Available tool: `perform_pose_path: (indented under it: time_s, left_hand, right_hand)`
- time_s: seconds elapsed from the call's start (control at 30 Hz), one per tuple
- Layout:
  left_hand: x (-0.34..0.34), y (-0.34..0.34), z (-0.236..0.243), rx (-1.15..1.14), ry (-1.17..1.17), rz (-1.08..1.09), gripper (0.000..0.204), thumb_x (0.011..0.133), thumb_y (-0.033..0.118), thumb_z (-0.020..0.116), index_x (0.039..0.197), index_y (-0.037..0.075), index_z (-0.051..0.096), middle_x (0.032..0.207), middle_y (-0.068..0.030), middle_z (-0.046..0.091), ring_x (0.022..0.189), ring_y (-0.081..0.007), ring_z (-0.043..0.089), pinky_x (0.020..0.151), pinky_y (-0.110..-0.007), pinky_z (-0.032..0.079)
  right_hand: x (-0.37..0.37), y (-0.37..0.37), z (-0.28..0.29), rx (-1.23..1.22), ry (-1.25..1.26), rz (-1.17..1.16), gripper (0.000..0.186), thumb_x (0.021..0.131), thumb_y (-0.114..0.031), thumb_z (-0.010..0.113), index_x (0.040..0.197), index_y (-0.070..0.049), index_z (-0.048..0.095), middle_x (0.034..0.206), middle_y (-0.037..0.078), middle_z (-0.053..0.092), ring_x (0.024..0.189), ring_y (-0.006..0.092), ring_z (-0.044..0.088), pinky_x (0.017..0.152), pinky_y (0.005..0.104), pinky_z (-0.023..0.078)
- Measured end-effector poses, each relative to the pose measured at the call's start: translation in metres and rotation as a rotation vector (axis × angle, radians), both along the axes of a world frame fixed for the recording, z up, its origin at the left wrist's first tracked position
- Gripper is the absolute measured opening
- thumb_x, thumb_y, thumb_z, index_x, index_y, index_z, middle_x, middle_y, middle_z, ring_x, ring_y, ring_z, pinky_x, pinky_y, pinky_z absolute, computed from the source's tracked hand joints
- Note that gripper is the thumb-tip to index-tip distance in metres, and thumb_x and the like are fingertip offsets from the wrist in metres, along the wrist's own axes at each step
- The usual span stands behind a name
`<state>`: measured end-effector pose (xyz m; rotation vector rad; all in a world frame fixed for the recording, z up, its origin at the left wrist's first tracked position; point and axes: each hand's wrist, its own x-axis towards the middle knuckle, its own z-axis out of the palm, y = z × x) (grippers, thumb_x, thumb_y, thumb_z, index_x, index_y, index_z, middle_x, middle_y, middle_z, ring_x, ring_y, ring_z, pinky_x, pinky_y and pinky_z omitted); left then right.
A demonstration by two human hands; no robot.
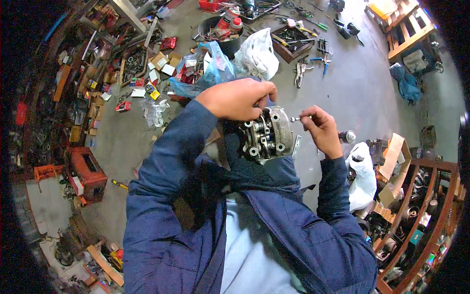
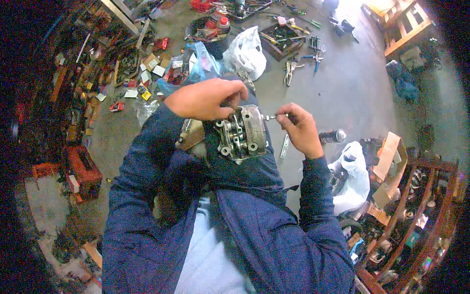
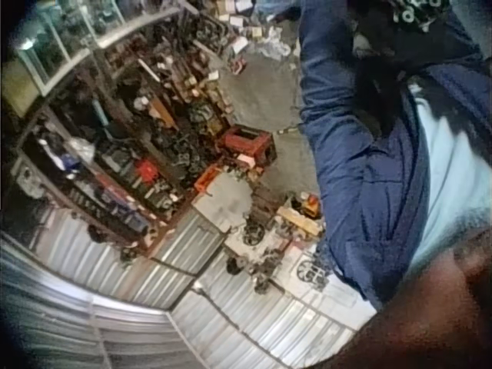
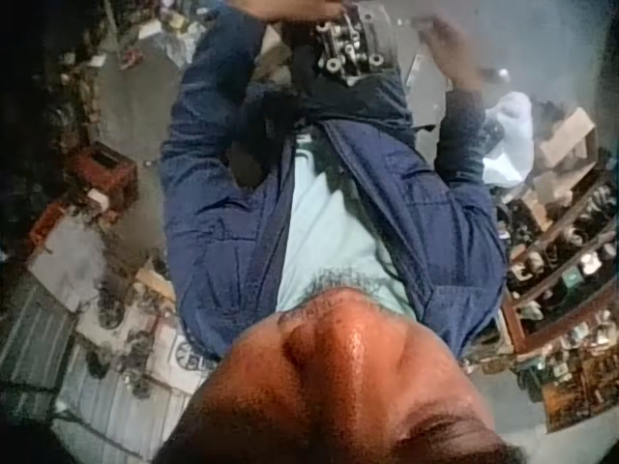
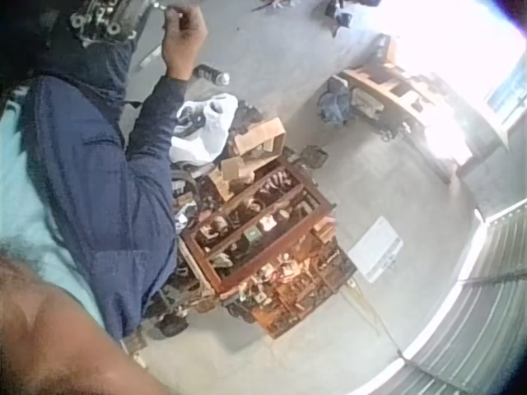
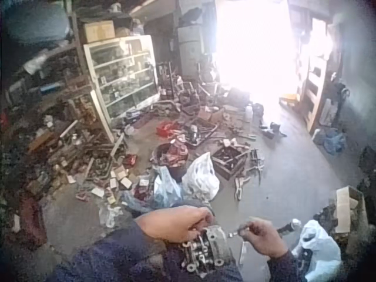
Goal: The person handles a motorcycle engine cylinder head while seated, inserting components and checking the fit of the rocker arms and valves.
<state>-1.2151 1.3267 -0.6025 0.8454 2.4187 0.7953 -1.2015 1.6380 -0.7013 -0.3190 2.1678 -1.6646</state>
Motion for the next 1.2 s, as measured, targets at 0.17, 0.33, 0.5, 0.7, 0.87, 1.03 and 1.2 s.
perform_pose_path:
  time_s: [0.17, 0.33, 0.5, 0.7, 0.87, 1.03, 1.2]
  left_hand:
    - [0.026, -0.018, -0.011, 0.318, 0.380, 0.176, 0.028, 0.084, 0.013, 0.076, 0.107, 0.001, 0.064, 0.103, -0.0167, 0.069, 0.102, -0.0338, 0.067, 0.091, -0.042, 0.054]
    - [0.087, -0.006, -0.023, 0.394, 0.587, 0.346, 0.031, 0.079, 0.016, 0.084, 0.103, 0.006, 0.066, 0.114, -0.0150, 0.066, 0.116, -0.0374, 0.060, 0.107, -0.049, 0.044]
    - [0.133, 0.021, -0.054, 0.329, 0.603, 0.449, 0.061, 0.065, 0.027, 0.097, 0.115, 0.013, 0.064, 0.144, -0.0165, 0.054, 0.136, -0.0443, 0.047, 0.114, -0.056, 0.037]
    - [0.155, 0.034, -0.081, 0.249, 0.752, 0.567, 0.058, 0.071, 0.038, 0.096, 0.113, 0.014, 0.064, 0.144, -0.0196, 0.053, 0.135, -0.0445, 0.047, 0.113, -0.057, 0.036]
    - [0.201, 0.035, -0.080, 0.472, 0.614, 0.518, 0.039, 0.086, 0.027, 0.088, 0.112, 0.008, 0.067, 0.098, -0.0156, 0.069, 0.085, -0.0286, 0.066, 0.077, -0.040, 0.052]
    - [0.211, 0.050, -0.029, 0.422, -0.327, 0.400, 0.100, 0.093, 0.019, 0.081, 0.165, -0.006, 0.016, 0.077, -0.0092, 0.067, 0.063, -0.0144, 0.063, 0.059, -0.030, 0.050]
    - [0.208, 0.060, -0.035, 0.472, -0.483, 0.448, 0.123, 0.097, 0.021, 0.078, 0.158, -0.007, -0.026, 0.084, -0.0069, 0.067, 0.066, -0.0116, 0.058, 0.064, -0.026, 0.049]
  right_hand:
    - [-0.004, 0.007, -0.016, -0.301, 0.304, -0.022, 0.008, 0.098, 0.003, 0.069, 0.105, -0.001, 0.070, 0.115, 0.007, 0.066, 0.104, 0.0145, 0.065, 0.088, 0.0301, 0.057]
    - [0.013, 0.027, -0.026, -0.559, 0.037, -0.307, 0.009, 0.100, 0.003, 0.065, 0.108, 0.000, 0.068, 0.117, 0.008, 0.064, 0.107, 0.0184, 0.066, 0.096, 0.0384, 0.062]
    - [0.039, 0.035, -0.031, -0.486, -0.021, -0.342, 0.010, 0.102, -0.001, 0.065, 0.112, -0.002, 0.065, 0.115, 0.009, 0.063, 0.104, 0.0185, 0.067, 0.093, 0.0367, 0.062]
    - [0.050, 0.032, -0.028, -0.536, -0.027, -0.325, 0.013, 0.101, -0.005, 0.069, 0.113, -0.001, 0.065, 0.111, 0.009, 0.067, 0.102, 0.0177, 0.069, 0.090, 0.0372, 0.063]
    - [0.057, 0.026, -0.021, -0.499, -0.006, -0.266, 0.018, 0.100, 0.001, 0.067, 0.118, 0.002, 0.064, 0.107, 0.011, 0.071, 0.097, 0.0195, 0.073, 0.090, 0.0356, 0.062]
    - [0.062, 0.015, -0.022, -0.548, -0.031, -0.212, 0.018, 0.101, -0.001, 0.069, 0.118, 0.003, 0.063, 0.109, 0.010, 0.071, 0.098, 0.0189, 0.074, 0.091, 0.0342, 0.061]
    - [0.062, 0.005, -0.021, -0.559, -0.067, -0.202, 0.016, 0.101, -0.002, 0.068, 0.116, 0.001, 0.064, 0.110, 0.010, 0.070, 0.097, 0.0189, 0.073, 0.089, 0.0356, 0.063]
